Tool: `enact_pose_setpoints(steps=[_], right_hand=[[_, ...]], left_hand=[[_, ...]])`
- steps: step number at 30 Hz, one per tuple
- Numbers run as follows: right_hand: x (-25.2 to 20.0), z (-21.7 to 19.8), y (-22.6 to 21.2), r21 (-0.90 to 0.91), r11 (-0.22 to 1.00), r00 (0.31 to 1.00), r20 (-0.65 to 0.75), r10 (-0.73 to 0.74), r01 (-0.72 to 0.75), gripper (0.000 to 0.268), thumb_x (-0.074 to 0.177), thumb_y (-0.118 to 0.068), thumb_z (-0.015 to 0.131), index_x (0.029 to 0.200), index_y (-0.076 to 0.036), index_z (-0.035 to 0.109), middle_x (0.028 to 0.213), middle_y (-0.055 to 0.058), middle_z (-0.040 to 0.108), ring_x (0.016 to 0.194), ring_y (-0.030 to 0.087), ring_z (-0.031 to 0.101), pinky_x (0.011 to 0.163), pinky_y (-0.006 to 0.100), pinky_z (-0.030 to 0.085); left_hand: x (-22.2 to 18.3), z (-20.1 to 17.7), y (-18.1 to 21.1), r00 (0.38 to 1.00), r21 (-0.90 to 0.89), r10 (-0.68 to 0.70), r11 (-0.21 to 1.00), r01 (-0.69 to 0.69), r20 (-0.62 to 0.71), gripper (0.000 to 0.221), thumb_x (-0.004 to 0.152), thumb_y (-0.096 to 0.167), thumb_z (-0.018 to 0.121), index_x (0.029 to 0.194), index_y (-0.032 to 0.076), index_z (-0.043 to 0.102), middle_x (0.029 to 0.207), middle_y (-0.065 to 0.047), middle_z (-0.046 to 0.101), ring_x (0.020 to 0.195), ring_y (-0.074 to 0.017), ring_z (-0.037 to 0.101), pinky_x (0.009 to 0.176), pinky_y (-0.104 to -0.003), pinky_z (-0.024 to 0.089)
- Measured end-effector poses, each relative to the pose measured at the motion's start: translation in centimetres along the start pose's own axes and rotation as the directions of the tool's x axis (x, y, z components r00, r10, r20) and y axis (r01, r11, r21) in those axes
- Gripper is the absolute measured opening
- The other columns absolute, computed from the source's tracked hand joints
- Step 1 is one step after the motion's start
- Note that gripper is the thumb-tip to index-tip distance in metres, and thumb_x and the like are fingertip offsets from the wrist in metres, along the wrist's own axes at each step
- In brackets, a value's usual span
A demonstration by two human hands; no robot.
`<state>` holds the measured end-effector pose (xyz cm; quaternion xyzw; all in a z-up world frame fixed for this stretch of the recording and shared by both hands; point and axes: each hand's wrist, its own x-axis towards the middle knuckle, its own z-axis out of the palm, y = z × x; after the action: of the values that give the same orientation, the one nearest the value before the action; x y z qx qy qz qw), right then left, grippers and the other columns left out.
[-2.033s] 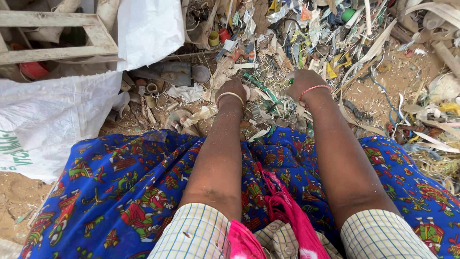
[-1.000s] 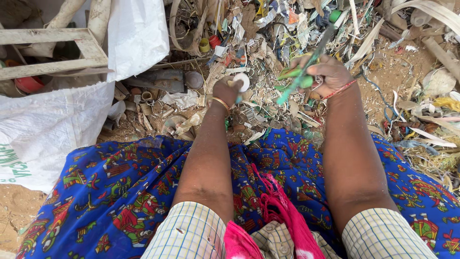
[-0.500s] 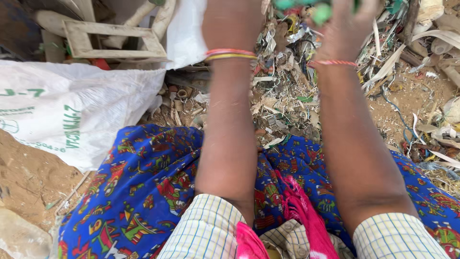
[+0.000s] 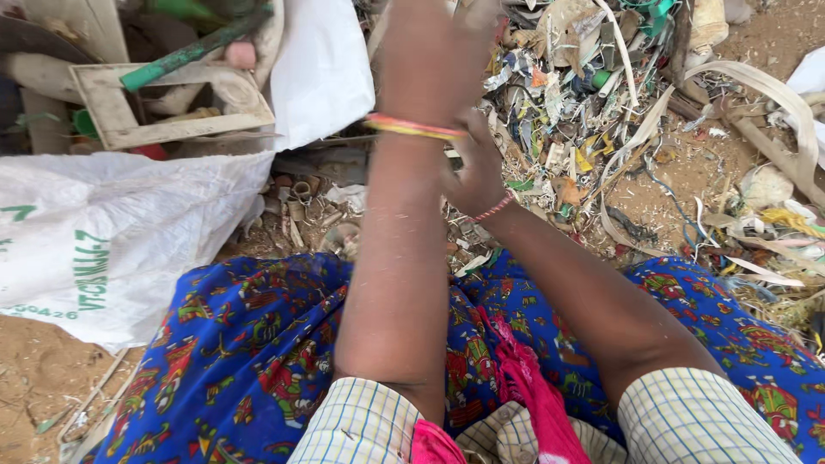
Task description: The person sorts through a pile of construction and plastic debris by hand, picking up various plastic pieces, small components, and tape rolls, and placing some items into a white bag.
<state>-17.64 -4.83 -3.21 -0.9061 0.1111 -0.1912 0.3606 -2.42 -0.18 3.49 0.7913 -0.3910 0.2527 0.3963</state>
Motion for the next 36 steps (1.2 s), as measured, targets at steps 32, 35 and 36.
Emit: enact_pose_setpoints(steps=[32,35,36], right_hand=[[-7.6,-4.0,16.3,-0.562,0.754,0.403,0.637,0.657,-0.34,0.046,0.085,-0.032,0.072,0.128,-0.015,0.069,0.125,0.022,0.062,0.11,0.039,0.064,0.094,0.048,0.052],[-7.1,-7.6,18.0,-0.624,0.681,0.385,0.563,0.731,-0.383,0.04,0.095,-0.036,0.062,0.126,-0.014,0.073,0.123,0.021,0.073,0.112,0.038,0.07,0.103,0.046,0.053],[-7.1,-8.4,18.3,-0.606,0.678,0.417,0.536,0.734,-0.416,0.04,0.094,-0.037,0.064,0.125,-0.014,0.073,0.125,0.02,0.072,0.114,0.037,0.068,0.104,0.045,0.051]], left_hand=[[-18.6,14.4,-1.9,0.314,0.134,-0.302,0.879,0.458,0.9,0.034,0.096,0.037,0.067,0.122,0.017,0.069,0.126,-0.017,0.069,0.121,-0.0353,0.063,0.107,-0.044,0.047],[-19.4,13.7,0.2,0.265,0.143,-0.24,0.931,0.337,0.934,0.028,0.097,0.032,0.063,0.121,0.022,0.071,0.13,-0.013,0.067,0.122,-0.0338,0.063,0.106,-0.044,0.049],[-20.0,13.7,1.6,0.186,0.22,-0.276,0.936,0.274,0.943,0.031,0.099,0.03,0.06,0.128,0.023,0.066,0.132,-0.015,0.063,0.121,-0.0365,0.061,0.102,-0.046,0.05]])
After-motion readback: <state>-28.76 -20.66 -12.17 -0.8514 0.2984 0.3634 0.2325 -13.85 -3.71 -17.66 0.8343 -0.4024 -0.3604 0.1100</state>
